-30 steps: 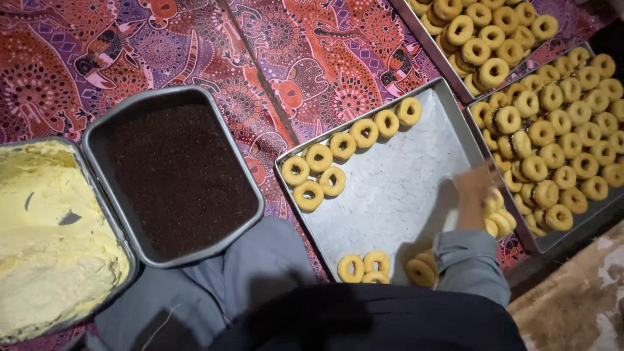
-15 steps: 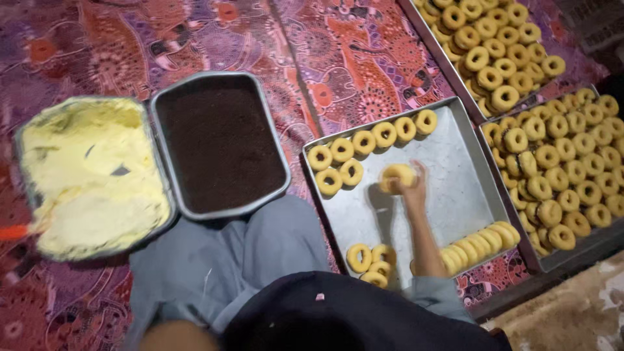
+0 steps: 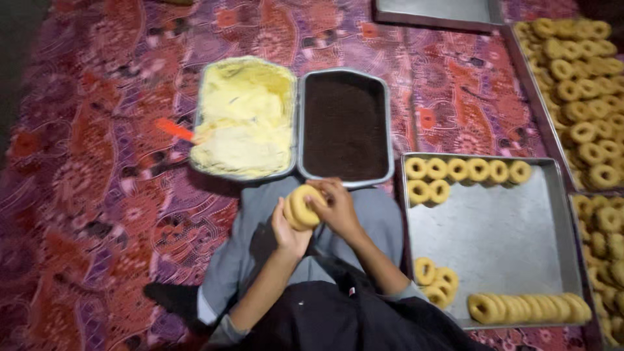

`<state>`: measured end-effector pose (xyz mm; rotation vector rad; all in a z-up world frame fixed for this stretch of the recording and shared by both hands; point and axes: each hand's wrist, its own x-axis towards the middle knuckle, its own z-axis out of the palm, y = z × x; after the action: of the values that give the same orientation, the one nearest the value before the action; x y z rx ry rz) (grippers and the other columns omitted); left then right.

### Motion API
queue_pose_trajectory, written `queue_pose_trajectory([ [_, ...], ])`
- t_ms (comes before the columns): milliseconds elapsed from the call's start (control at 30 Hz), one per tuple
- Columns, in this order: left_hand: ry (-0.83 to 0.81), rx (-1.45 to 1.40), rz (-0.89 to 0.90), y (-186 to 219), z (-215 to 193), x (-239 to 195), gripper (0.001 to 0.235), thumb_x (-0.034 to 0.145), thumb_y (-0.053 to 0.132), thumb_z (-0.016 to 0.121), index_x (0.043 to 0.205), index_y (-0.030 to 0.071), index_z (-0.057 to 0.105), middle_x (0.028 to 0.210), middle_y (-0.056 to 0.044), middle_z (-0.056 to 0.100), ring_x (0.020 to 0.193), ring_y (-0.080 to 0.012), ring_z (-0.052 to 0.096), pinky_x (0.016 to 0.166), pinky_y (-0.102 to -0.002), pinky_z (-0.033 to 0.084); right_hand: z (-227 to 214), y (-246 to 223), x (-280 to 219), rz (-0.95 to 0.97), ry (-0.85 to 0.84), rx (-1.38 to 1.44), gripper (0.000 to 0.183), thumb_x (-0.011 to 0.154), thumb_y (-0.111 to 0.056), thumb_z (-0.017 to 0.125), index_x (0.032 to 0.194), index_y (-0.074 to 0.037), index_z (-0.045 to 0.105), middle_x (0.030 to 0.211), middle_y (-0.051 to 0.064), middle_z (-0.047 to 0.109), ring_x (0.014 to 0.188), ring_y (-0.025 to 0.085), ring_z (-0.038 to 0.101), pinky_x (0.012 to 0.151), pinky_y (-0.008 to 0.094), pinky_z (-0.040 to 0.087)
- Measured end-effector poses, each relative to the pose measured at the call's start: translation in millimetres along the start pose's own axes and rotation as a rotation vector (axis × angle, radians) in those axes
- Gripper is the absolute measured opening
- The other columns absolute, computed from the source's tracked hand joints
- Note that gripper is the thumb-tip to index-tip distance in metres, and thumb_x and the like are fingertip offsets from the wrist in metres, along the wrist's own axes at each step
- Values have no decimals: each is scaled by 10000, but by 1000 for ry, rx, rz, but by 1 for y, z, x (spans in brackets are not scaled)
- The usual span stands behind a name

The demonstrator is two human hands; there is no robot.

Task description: The person sits on the floor and repeatedly picks up ring-shaped donuts, fills their centers with a yellow paste from a tray, then rolls them in a dark granular topping before placing them on a metal tray.

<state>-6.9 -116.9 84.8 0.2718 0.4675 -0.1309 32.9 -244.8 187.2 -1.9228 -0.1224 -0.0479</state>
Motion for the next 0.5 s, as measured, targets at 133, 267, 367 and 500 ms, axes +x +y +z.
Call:
queue_pose_trajectory([
  [133, 103, 30, 94, 53, -37, 10, 542, 994, 529, 441, 1364, 153, 566, 1334, -62, 638, 1217, -235, 626, 1014, -428, 524, 60, -4, 1, -502, -158, -285, 269, 935, -133, 784, 1200, -154, 744, 1134, 54, 715, 1119, 261, 666, 1008, 393, 545],
  [267, 120, 35, 147, 101, -83, 18, 553, 1014, 563, 437, 1380, 172, 573, 1309, -56, 637, 1168, -240, 608, 918, -418, 479, 100, -1, 22, -464, -601, -194, 412, 799, -151, 805, 1179, -44, 688, 1046, 145, 701, 1003, 336, 639, 879, 431, 520],
  [367, 129, -3, 187, 128, -107, 32, 553, 1010, 569, 431, 1367, 164, 552, 1311, -61, 608, 1185, -243, 593, 996, -437, 503, 142, -1, 79, -521, -567, -274, 308, 766, -123, 795, 1046, -51, 688, 944, 151, 697, 932, 354, 644, 848, 437, 522],
  [500, 91, -82, 289, 147, -126, 64, 644, 1070, 592, 436, 1389, 40, 532, 1344, -109, 570, 1247, -263, 579, 1096, -459, 496, 184, 2, 123, -604, -313, -427, 274, 796, -91, 786, 1064, -96, 730, 926, 131, 722, 910, 362, 635, 836, 454, 522],
])
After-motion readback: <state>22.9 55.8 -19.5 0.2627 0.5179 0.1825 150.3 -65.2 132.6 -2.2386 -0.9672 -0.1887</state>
